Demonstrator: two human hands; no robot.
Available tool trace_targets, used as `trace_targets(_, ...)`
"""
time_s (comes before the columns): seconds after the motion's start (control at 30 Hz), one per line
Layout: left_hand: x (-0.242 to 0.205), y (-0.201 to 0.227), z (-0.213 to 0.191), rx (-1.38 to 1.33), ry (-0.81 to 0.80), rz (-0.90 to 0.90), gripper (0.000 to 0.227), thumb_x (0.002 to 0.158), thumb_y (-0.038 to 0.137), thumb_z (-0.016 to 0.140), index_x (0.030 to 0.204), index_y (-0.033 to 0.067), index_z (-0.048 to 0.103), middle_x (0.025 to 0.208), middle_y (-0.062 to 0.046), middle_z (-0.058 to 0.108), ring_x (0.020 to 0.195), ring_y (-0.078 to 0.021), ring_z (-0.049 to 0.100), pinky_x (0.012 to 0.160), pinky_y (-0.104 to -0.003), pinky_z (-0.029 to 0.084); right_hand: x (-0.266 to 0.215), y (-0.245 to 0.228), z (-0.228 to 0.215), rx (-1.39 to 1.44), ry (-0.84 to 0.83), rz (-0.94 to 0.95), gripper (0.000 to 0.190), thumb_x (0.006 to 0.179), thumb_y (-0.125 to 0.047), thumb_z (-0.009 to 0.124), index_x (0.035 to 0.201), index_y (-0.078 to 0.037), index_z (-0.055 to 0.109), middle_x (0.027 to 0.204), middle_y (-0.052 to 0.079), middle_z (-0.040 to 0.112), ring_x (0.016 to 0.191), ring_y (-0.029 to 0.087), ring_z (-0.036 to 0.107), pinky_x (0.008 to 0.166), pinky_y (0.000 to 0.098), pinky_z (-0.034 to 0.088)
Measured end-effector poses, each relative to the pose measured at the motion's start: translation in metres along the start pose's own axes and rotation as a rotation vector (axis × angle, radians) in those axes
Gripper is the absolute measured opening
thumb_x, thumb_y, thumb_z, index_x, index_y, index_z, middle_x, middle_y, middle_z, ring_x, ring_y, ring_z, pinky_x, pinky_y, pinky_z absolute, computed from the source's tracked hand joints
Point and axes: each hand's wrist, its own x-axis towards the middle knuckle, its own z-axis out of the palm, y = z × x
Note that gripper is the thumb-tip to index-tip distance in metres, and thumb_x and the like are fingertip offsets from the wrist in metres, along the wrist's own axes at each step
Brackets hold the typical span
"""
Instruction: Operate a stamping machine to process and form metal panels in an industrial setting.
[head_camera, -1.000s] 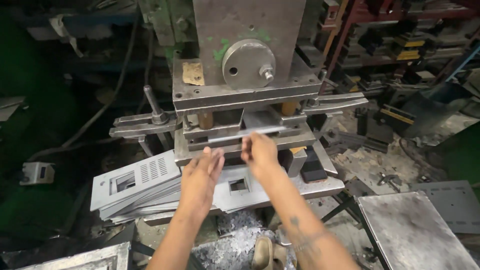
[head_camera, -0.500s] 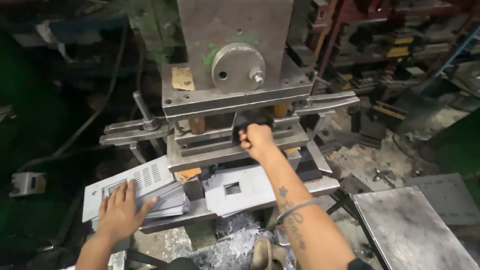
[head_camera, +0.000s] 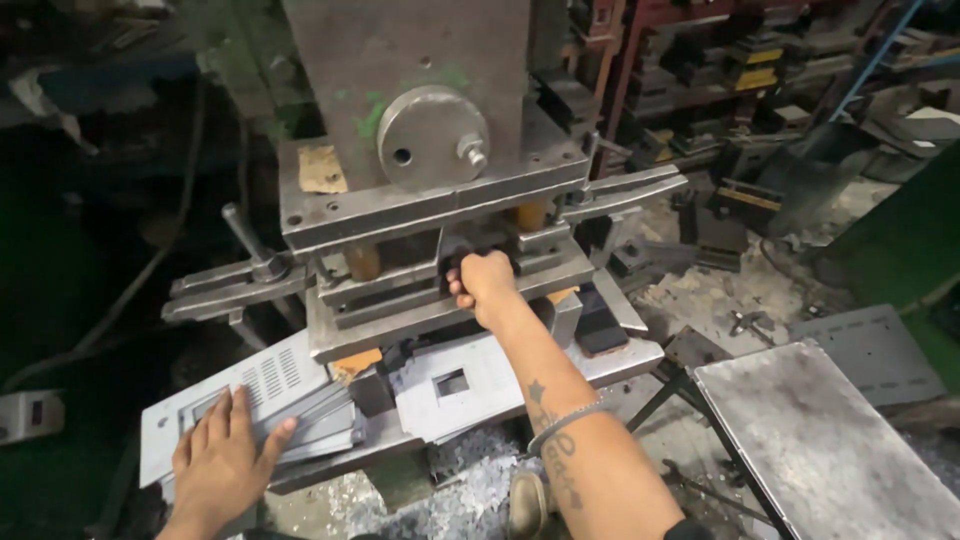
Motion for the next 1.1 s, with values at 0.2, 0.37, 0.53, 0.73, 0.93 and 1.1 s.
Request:
trace_targets(0.2,0.001,-0.004,0.010,-0.021,0.018,0.002,0.099,0.088,0.078,0.039,0.159,0.0115,0.024,0.163,-0.013,0.029,0.150,-0.0278,0.026,0.120,-0.050,0.017,-0.008,-0.006,-0.001,-0.018,-0.017,0.008,0.011,0.091,-0.004,0.055,0.082,0.001,0.059,0.069,0.010,0.060,0.048,0.014,0.052,0.035,0.0280,0.029)
trace_targets(0.37,0.007,-0.004,0.016,0.037,-0.007,-0.034,0.101,0.088,0.082,0.033,0.160,0.0114,0.023,0.161,-0.014,0.030,0.152,-0.0271,0.023,0.122,-0.048,0.015,-0.006,-0.002,-0.001,0.031,-0.017,0.038,0.013,0.089,-0.002,0.049,0.084,-0.001,0.061,0.068,0.011,0.061,0.047,0.015,0.053,0.035,0.0289,0.029)
trace_targets(0.53,0.007,0.003,0.012,0.077,-0.008,-0.051,0.100,0.090,0.081,0.032,0.160,0.0105,0.026,0.161,-0.016,0.033,0.151,-0.0290,0.028,0.122,-0.052,0.018,-0.017,-0.012,0.002,-0.005,0.000,0.021,0.012,0.092,-0.003,0.053,0.084,0.002,0.060,0.069,0.011,0.061,0.048,0.014,0.053,0.035,0.0288,0.030)
trace_targets(0.73,0.001,0.002,0.016,0.064,0.044,-0.053,0.101,0.088,0.080,0.038,0.160,0.0103,0.030,0.159,-0.016,0.037,0.149,-0.0288,0.035,0.123,-0.053,0.021,-0.020,-0.012,0.001,0.006,-0.012,0.029,0.014,0.090,0.001,0.046,0.086,0.003,0.060,0.070,0.011,0.062,0.048,0.015,0.053,0.035,0.0291,0.029)
trace_targets(0.93,-0.002,0.003,0.014,0.029,0.101,-0.033,0.101,0.087,0.080,0.040,0.159,0.0104,0.033,0.160,-0.015,0.038,0.150,-0.0271,0.036,0.124,-0.050,0.022,-0.013,-0.007,0.001,0.012,0.022,0.050,0.011,0.089,0.003,0.045,0.089,0.002,0.057,0.072,0.013,0.063,0.049,0.016,0.054,0.035,0.0296,0.029)
trace_targets(1.1,-0.007,0.002,-0.001,0.018,0.075,-0.010,0.098,0.088,0.077,0.040,0.158,0.0097,0.031,0.160,-0.014,0.035,0.148,-0.0291,0.032,0.120,-0.050,0.020,-0.012,-0.011,0.004,0.015,-0.005,0.051,0.015,0.090,-0.001,0.046,0.089,0.005,0.060,0.073,0.013,0.063,0.049,0.016,0.054,0.035,0.0289,0.030)
